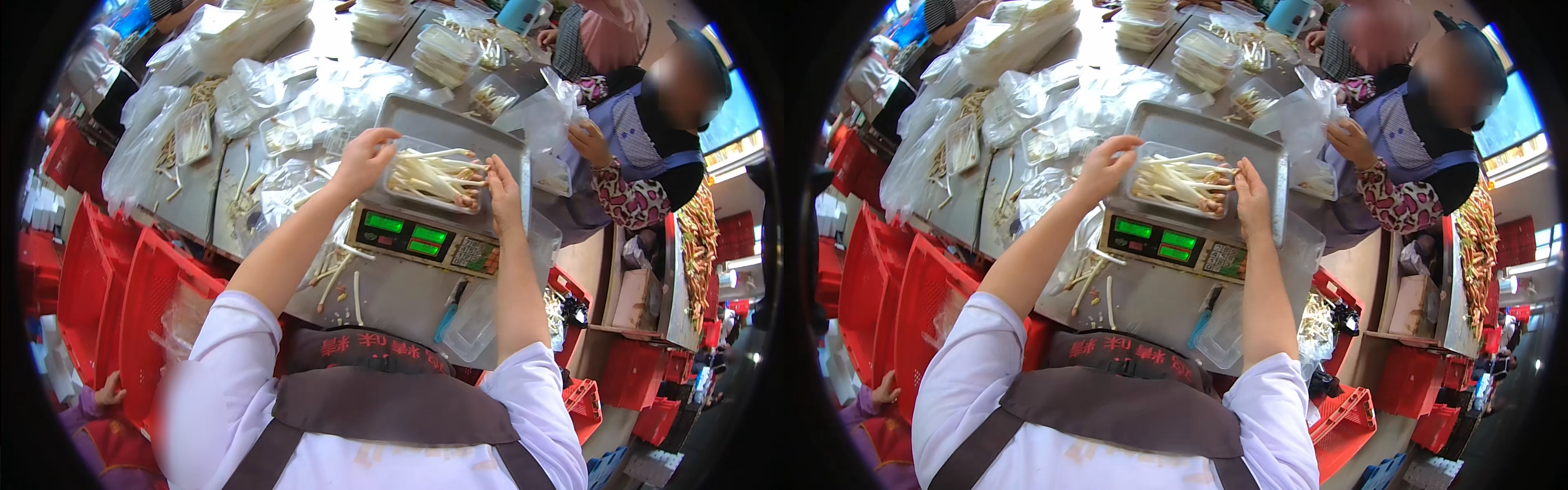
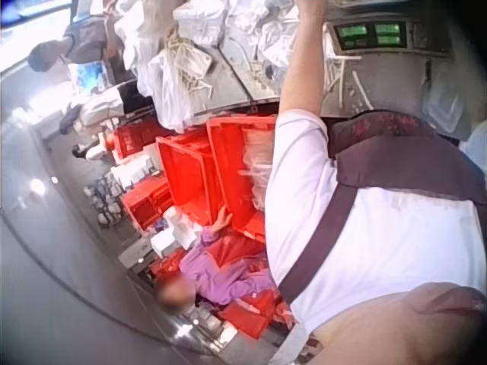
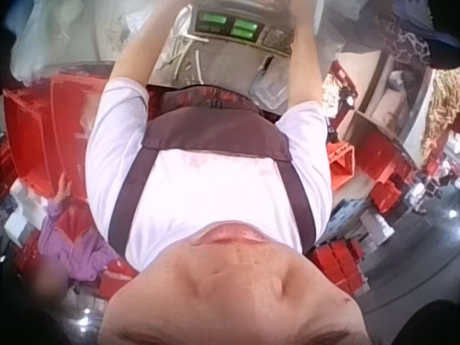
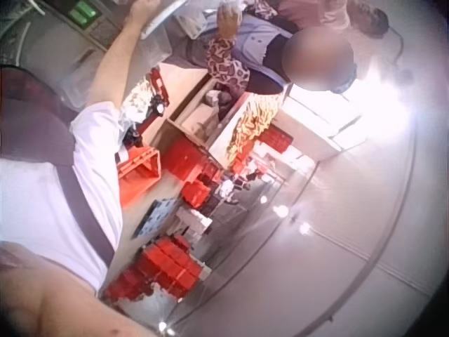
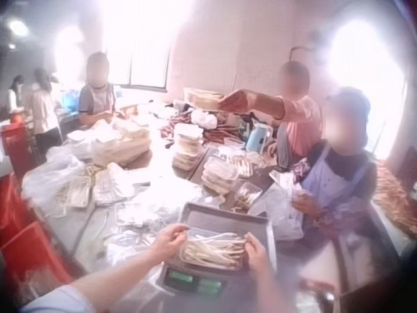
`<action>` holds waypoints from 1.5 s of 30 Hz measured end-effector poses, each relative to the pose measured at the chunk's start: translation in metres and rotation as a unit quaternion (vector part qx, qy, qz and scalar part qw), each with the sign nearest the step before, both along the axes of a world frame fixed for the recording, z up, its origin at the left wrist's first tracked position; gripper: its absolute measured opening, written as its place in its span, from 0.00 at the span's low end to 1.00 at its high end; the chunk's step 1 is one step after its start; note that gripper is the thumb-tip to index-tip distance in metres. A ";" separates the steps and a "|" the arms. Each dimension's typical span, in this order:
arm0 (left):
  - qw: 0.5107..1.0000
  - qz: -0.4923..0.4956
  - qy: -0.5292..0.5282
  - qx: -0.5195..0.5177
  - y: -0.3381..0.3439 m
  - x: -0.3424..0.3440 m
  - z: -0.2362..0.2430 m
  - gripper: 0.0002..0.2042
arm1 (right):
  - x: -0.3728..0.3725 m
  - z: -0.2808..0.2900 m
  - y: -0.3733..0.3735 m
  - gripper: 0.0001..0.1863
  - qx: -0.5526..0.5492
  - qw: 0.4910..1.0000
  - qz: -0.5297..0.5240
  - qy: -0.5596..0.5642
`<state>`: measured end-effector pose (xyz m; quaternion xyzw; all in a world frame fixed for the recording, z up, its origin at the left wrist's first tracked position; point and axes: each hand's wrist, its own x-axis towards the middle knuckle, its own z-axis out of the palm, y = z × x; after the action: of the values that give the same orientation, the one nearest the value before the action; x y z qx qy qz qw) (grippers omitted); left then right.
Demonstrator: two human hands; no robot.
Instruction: The person picks enoki mushrooms from a red crate, places them into a clear plastic container, weighs the container on a digital scale, and then seals it with a lid. The person repeats this process multiple times, handling the mushrooms and containers by hand.
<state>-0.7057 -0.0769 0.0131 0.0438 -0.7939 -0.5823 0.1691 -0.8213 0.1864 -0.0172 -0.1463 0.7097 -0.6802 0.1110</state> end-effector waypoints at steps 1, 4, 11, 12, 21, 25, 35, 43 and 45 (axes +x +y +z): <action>1.000 -0.012 -0.003 -0.019 0.003 -0.006 -0.001 0.16 | 0.000 -0.002 -0.002 0.24 0.015 1.000 -0.004 0.015; 0.998 -0.039 -0.025 -0.037 0.010 -0.013 -0.008 0.21 | 0.023 0.022 -0.024 0.25 0.011 0.998 0.021 -0.062; 0.987 -0.066 -0.040 -0.140 0.020 -0.023 -0.012 0.20 | 0.012 -0.007 -0.019 0.27 0.130 0.974 0.023 0.185; 0.985 -0.073 -0.036 -0.150 0.019 -0.025 -0.013 0.20 | 0.005 -0.016 -0.012 0.26 0.115 0.979 0.024 0.165; 0.978 -0.006 0.060 -0.200 0.016 -0.026 -0.017 0.15 | 0.024 0.032 -0.032 0.24 0.171 0.943 -0.013 0.285; 0.983 0.024 0.082 -0.165 0.014 -0.004 0.010 0.14 | -0.018 0.036 -0.017 0.17 0.121 0.964 -0.042 0.232; 0.997 -0.007 0.023 0.068 -0.002 0.075 0.038 0.10 | -0.238 0.012 -0.051 0.14 0.331 0.910 -0.007 0.251; 0.988 0.053 -0.030 0.143 -0.020 0.084 0.039 0.09 | -0.297 -0.019 -0.081 0.20 0.709 0.677 0.050 0.192; 0.987 0.056 -0.035 0.145 -0.021 0.079 0.035 0.09 | -0.298 -0.023 -0.084 0.20 0.729 0.666 0.041 0.153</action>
<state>-0.6263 -0.0981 0.0486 0.1325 -0.7027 -0.6792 0.1651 -1.1196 0.1026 -0.0403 -0.1497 0.9794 0.0909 0.1002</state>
